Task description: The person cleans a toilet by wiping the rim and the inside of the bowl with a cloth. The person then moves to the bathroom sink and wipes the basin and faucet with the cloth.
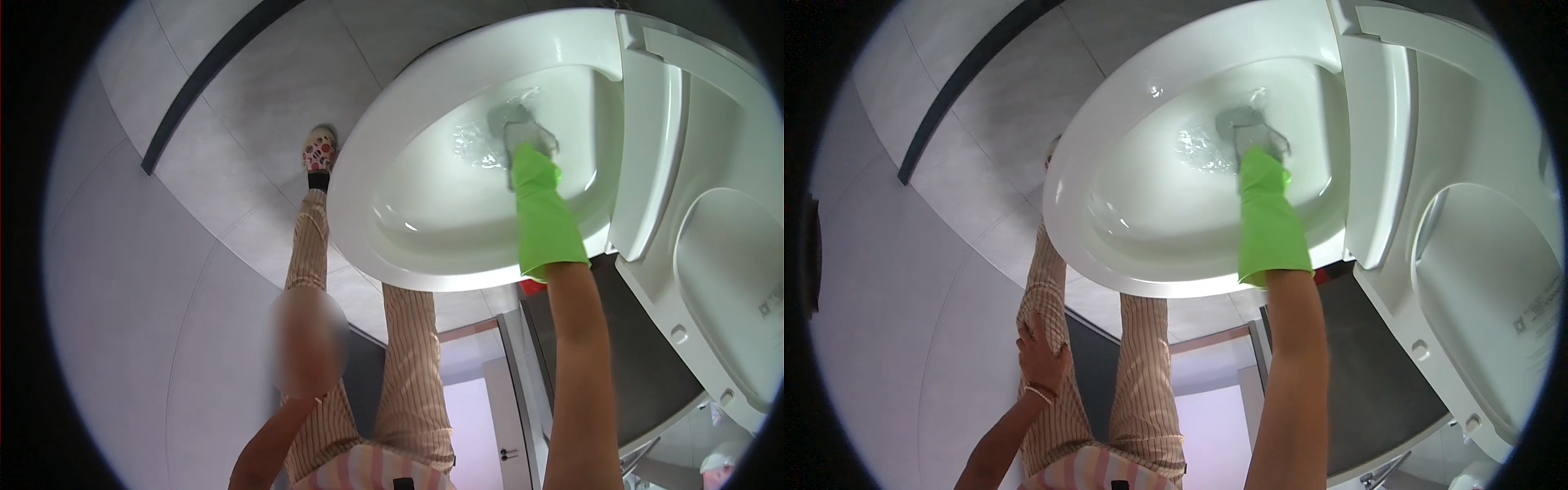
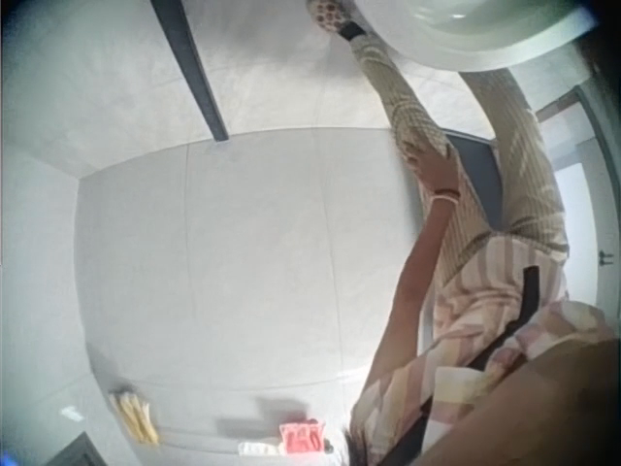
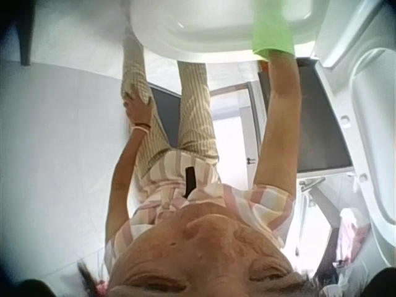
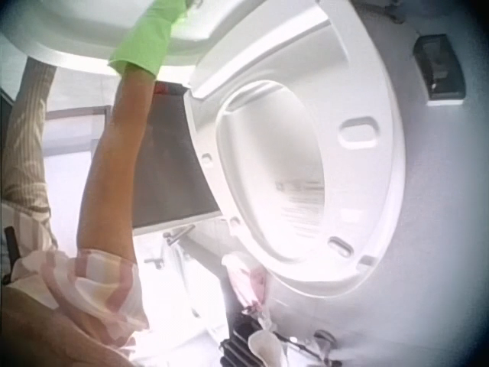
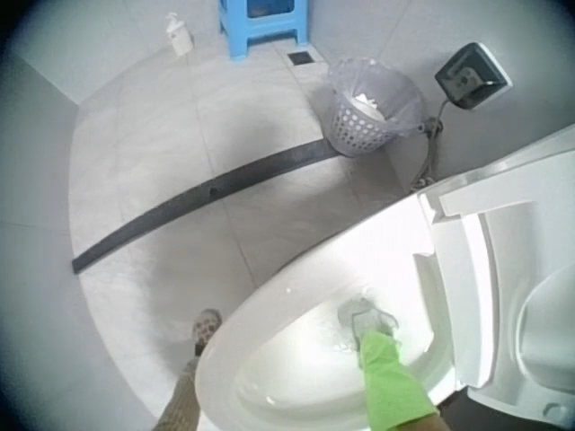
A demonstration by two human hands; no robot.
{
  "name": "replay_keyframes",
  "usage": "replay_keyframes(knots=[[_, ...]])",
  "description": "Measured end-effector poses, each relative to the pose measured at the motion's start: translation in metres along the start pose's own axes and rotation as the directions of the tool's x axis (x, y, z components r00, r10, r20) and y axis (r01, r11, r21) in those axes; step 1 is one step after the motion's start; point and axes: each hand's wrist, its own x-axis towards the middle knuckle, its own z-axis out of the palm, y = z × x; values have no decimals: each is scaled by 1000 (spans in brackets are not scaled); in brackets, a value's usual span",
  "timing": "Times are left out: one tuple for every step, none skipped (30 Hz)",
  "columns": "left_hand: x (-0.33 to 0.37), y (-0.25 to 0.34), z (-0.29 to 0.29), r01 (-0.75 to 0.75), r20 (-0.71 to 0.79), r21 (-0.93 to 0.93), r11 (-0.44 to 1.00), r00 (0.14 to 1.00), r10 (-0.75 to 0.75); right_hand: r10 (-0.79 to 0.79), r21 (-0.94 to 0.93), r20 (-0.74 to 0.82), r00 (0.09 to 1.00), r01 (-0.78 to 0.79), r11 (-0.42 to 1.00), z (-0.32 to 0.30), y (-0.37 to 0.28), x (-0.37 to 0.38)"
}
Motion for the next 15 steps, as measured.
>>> replay_keyframes(knots=[[-3, -8, 18, -33, -128, 59, 998, 991, 40, -4, 15, 21, 1000, 3, 1000, -1, -10, -12], [-6, -14, 23, -35, -193, 94, 995, 980, 53, -27, 60, 63, 998, 23, 998, 3, -28, -26], [-10, -22, 28, -37, -255, 131, 991, 965, 69, -48, 102, 109, 993, 36, 994, 7, -44, -41], [-10, -19, 27, -134, -362, 124, 983, 916, 171, -56, 114, 152, 987, 39, 993, -1, -48, -53], [-8, -18, 21, -224, -393, 92, 970, 887, 242, -68, 136, 213, 975, 40, 990, -1, -55, -66], [-5, -17, 15, -319, -421, 62, 946, 851, 315, -77, 152, 280, 957, 35, 988, -4, -57, -75], [-2, -16, 8, -410, -448, 40, 911, 808, 383, -82, 161, 351, 933, 26, 987, -6, -56, -81], [-2, -18, 10, -402, -455, 53, 914, 805, 380, -79, 152, 407, 910, 18, 988, -10, -54, -83], [-4, -19, 10, -393, -452, 61, 918, 809, 376, -75, 136, 465, 882, 12, 991, -13, -49, -83], [-4, -21, 10, -384, -453, 73, 921, 809, 373, -67, 106, 405, 912, 26, 994, -12, -33, -76], [-4, -17, 9, -379, -458, 69, 923, 810, 367, -35, 42, 293, 956, 24, 999, -15, -6, -65], [-6, -16, 12, -377, -453, 70, 923, 812, 367, -11, -4, 216, 976, 13, 1000, -14, 14, -55], [-7, -12, 14, -383, -455, 59, 922, 811, 366, 9, -53, 159, 987, 0, 999, -21, 35, -43], [-6, -12, 19, -278, -379, 22, 960, 887, 266, 6, -76, 130, 991, 4, 997, -23, 43, -32], [-8, -14, 22, -226, -335, 2, 974, 918, 214, 0, -88, 116, 993, 10, 996, -22, 46, -29]])
